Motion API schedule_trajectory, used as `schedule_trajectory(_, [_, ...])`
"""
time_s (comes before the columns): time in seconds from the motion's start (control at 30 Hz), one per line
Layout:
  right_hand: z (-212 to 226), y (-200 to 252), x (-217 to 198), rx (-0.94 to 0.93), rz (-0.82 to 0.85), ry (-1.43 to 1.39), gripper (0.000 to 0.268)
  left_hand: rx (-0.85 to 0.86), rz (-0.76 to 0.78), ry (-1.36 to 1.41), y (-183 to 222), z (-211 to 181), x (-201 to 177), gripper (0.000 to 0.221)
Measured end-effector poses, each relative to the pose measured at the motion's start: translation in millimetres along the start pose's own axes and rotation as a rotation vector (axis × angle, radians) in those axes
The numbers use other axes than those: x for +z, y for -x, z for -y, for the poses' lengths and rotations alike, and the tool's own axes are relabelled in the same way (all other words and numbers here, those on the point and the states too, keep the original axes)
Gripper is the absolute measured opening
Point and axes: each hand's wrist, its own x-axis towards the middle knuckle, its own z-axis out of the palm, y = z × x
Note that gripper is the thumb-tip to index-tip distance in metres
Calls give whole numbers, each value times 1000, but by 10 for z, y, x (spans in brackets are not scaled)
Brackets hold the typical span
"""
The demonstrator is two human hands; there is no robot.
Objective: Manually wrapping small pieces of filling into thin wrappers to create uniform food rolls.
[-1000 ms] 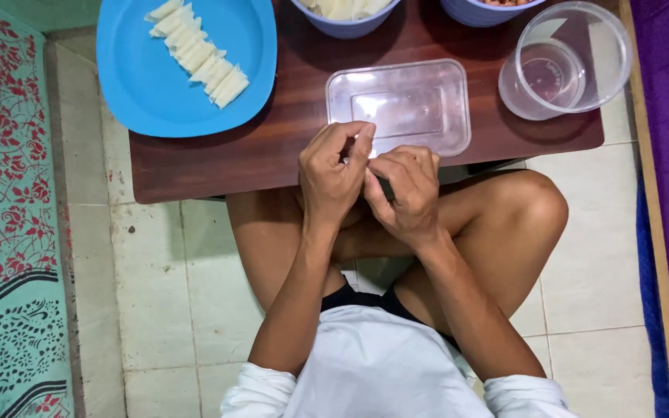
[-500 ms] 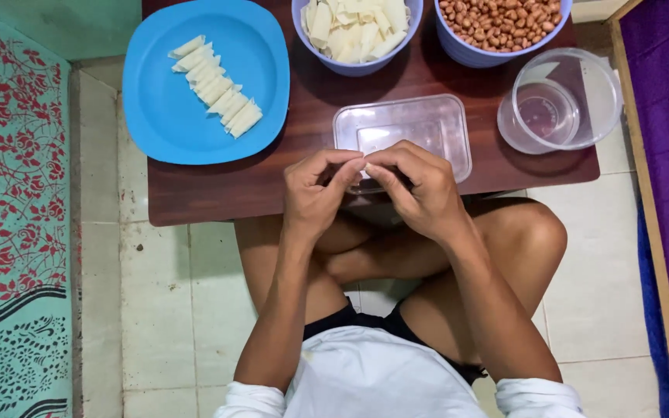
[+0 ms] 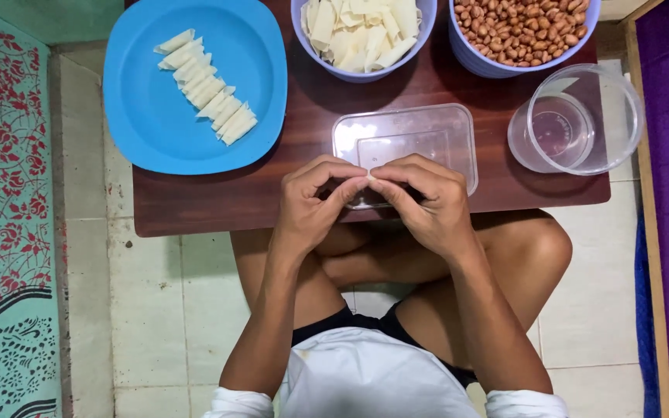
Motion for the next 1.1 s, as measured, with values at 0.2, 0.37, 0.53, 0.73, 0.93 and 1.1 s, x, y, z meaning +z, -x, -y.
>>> schedule_trajectory(0.2, [1,-9,-4,10,19,-25,10,4,19,-25,14,13,10,11])
schedule_trajectory(0.37, [127,-70,4,55,47,-19,10,16,-14,-21,32,22,-5,9])
schedule_trajectory(0.53, [156,-192,16,55,117,16,11,37,-22,13,8,-64,-116,15])
schedule_trajectory(0.73, [225,-428,180,24,211,-10,10,61,-57,-43,11,-142,-456,9])
schedule_trajectory(0.93, [373,-694,470,-4,308,-65,9,77,-101,-109,28,-127,-820,14])
schedule_trajectory(1.1, [435,-832,669,-16,342,-127,8,135,-149,-148,52,-167,-973,11])
